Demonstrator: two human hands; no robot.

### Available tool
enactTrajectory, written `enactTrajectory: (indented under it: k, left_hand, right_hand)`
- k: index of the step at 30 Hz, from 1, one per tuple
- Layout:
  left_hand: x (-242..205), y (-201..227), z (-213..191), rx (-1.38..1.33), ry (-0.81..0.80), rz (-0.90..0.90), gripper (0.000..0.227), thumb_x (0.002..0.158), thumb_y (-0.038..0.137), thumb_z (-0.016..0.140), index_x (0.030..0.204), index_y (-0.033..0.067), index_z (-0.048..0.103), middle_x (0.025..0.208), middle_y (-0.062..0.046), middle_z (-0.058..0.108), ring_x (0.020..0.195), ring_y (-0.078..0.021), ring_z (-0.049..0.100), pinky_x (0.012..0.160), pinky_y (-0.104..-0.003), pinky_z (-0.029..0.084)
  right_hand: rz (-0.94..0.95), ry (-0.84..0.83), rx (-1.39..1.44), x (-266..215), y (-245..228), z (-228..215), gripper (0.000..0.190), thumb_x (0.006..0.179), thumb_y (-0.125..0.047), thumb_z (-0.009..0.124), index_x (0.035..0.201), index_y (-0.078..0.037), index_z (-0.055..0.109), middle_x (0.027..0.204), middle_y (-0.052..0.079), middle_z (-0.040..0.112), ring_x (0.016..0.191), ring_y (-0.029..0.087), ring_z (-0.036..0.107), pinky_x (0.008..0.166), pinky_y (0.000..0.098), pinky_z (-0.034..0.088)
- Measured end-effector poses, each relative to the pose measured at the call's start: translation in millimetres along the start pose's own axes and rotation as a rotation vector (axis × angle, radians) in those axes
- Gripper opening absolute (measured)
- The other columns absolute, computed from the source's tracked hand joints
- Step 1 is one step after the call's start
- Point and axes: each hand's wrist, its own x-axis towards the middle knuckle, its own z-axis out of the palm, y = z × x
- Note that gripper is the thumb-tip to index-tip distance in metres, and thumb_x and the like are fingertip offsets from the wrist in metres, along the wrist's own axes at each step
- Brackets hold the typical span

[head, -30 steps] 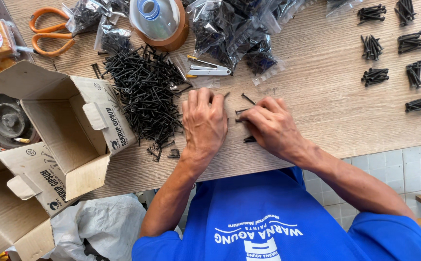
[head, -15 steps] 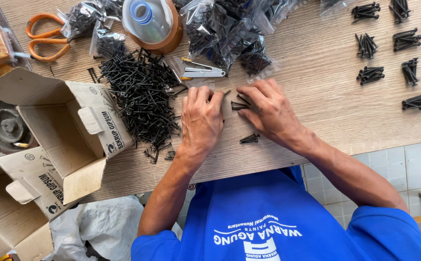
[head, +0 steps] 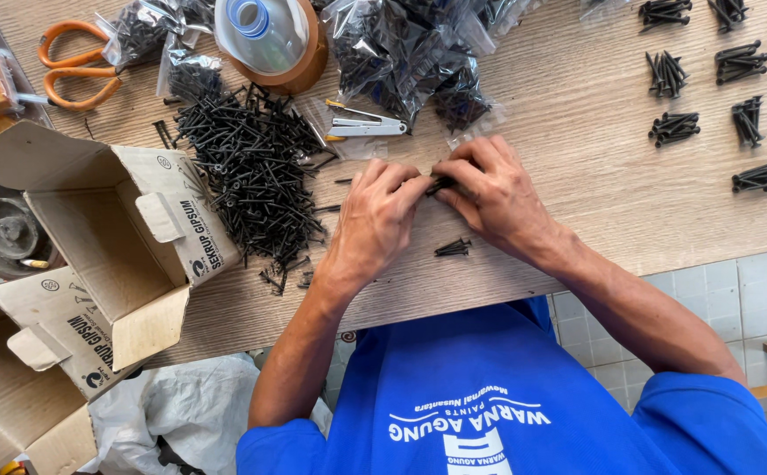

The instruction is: The person sorts black nails on a wooden table, picking them up from a large pile and arranging them into smaller, organized groups. The person uses both hands to handle the nails directly, moving them across the table surface.

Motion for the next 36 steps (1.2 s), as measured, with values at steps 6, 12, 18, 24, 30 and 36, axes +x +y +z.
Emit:
enactTrajectory:
  k: [6,12,18,24,30,36]
  left_hand:
    - [-24.2,29.0,-14.0,-0.065,0.048,-0.049,0.013,0.105,0.012,0.066,0.115,0.0108,0.074,0.104,-0.008,0.067,0.098,-0.0284,0.065,0.078,-0.038,0.054]
    - [-58.2,40.8,0.3,-0.050,-0.050,-0.108,0.034,0.101,0.021,0.073,0.131,0.0071,0.065,0.102,-0.009,0.061,0.094,-0.0290,0.067,0.073,-0.039,0.060]
    - [-53.9,57.7,7.4,-0.062,-0.043,-0.136,0.062,0.093,0.018,0.083,0.143,-0.0051,0.056,0.104,-0.016,0.058,0.093,-0.0343,0.067,0.074,-0.044,0.062]
    - [-56.6,56.5,24.5,-0.032,0.031,-0.161,0.042,0.102,0.013,0.070,0.138,-0.0052,0.059,0.100,-0.014,0.057,0.092,-0.0338,0.067,0.075,-0.042,0.062]
    - [-60.8,48.4,35.5,-0.089,0.011,-0.185,0.028,0.099,0.011,0.071,0.126,0.0041,0.067,0.096,-0.008,0.056,0.090,-0.0309,0.068,0.076,-0.040,0.061]
    - [-54.9,56.0,35.3,-0.186,-0.007,-0.201,0.031,0.097,0.007,0.073,0.127,0.0042,0.067,0.099,-0.010,0.059,0.093,-0.0323,0.070,0.079,-0.041,0.062]
  right_hand:
    - [-0.011,-0.037,0.014,-9.5,-2.8,-11.1,0.016,0.096,-0.019,0.082,0.110,-0.013,0.076,0.103,0.007,0.061,0.099,0.030,0.061,0.088,0.0437,0.054]
    - [0.025,-0.094,0.117,-29.9,-6.3,-16.7,0.021,0.096,-0.021,0.082,0.114,-0.014,0.075,0.104,0.008,0.062,0.097,0.031,0.064,0.087,0.0452,0.056]
    - [-0.026,-0.158,0.057,-25.9,-12.2,-23.1,0.016,0.097,-0.019,0.079,0.112,-0.015,0.077,0.101,0.005,0.062,0.096,0.026,0.063,0.084,0.0407,0.054]
    - [-0.026,-0.178,0.071,-33.5,-22.0,-12.9,0.013,0.098,-0.021,0.076,0.109,-0.014,0.074,0.101,0.005,0.063,0.098,0.028,0.064,0.081,0.0412,0.053]
    - [-0.069,-0.218,0.033,-45.4,-26.2,-18.3,0.032,0.093,-0.023,0.079,0.122,-0.010,0.070,0.108,0.010,0.060,0.103,0.032,0.064,0.084,0.0448,0.056]
    - [-0.018,-0.198,0.031,-52.5,-31.3,-21.8,0.026,0.096,-0.014,0.074,0.121,-0.009,0.069,0.113,0.010,0.059,0.105,0.032,0.065,0.084,0.0418,0.059]
